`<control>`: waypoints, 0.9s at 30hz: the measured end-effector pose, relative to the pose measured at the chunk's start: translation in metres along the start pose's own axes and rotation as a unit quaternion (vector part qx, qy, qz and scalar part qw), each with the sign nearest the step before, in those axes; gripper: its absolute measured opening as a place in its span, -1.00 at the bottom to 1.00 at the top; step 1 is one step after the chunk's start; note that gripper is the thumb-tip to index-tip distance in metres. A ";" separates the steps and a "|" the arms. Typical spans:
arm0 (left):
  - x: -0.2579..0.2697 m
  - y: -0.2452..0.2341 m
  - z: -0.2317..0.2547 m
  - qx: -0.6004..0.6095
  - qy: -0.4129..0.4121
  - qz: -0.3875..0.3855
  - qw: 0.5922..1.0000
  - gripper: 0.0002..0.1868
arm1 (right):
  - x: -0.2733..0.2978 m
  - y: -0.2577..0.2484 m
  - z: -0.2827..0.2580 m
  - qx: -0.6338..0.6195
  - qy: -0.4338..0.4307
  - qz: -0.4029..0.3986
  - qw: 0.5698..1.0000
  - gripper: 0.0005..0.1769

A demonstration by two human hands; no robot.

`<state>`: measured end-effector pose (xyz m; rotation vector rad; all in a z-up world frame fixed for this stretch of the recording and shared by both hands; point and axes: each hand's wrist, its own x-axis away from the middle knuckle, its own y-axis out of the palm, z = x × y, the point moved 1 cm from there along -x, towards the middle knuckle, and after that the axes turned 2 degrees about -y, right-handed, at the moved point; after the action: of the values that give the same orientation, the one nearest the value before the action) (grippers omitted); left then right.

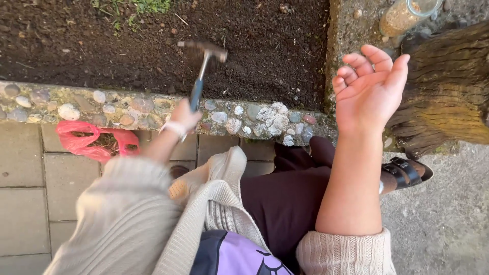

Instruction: The person uses a hand hoe to break up and loosen soil in a garden bed along a low stone border. They repeatedly strike and scrape the soil surface, occasionally pausing to adjust their grip or position while continuing to work the same area.

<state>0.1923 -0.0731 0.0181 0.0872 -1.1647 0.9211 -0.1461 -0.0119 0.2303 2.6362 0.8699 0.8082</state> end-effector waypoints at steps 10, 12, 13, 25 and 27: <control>0.036 0.023 -0.045 0.004 -0.032 -0.057 0.998 -0.65 | 0.005 -0.001 0.002 0.015 0.004 -0.006 1.000 -0.36; 0.017 0.021 -0.017 0.000 0.018 -0.060 0.998 -0.56 | 0.005 0.001 0.001 0.019 -0.002 -0.007 1.000 -0.37; 0.007 0.025 -0.003 -0.001 0.018 -0.059 0.998 -0.56 | 0.006 0.001 0.001 0.019 -0.002 -0.007 1.000 -0.37; -0.036 0.076 0.059 0.049 0.020 0.004 0.999 -0.68 | -0.005 0.000 0.005 0.001 0.012 -0.018 1.000 -0.37; -0.036 0.083 0.056 0.059 0.065 0.008 0.996 -0.75 | -0.007 0.004 0.006 0.003 0.022 -0.023 1.000 -0.36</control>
<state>0.0928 -0.0686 -0.0193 0.1113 -0.9909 0.9954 -0.1456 -0.0190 0.2243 2.6038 0.9418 0.8551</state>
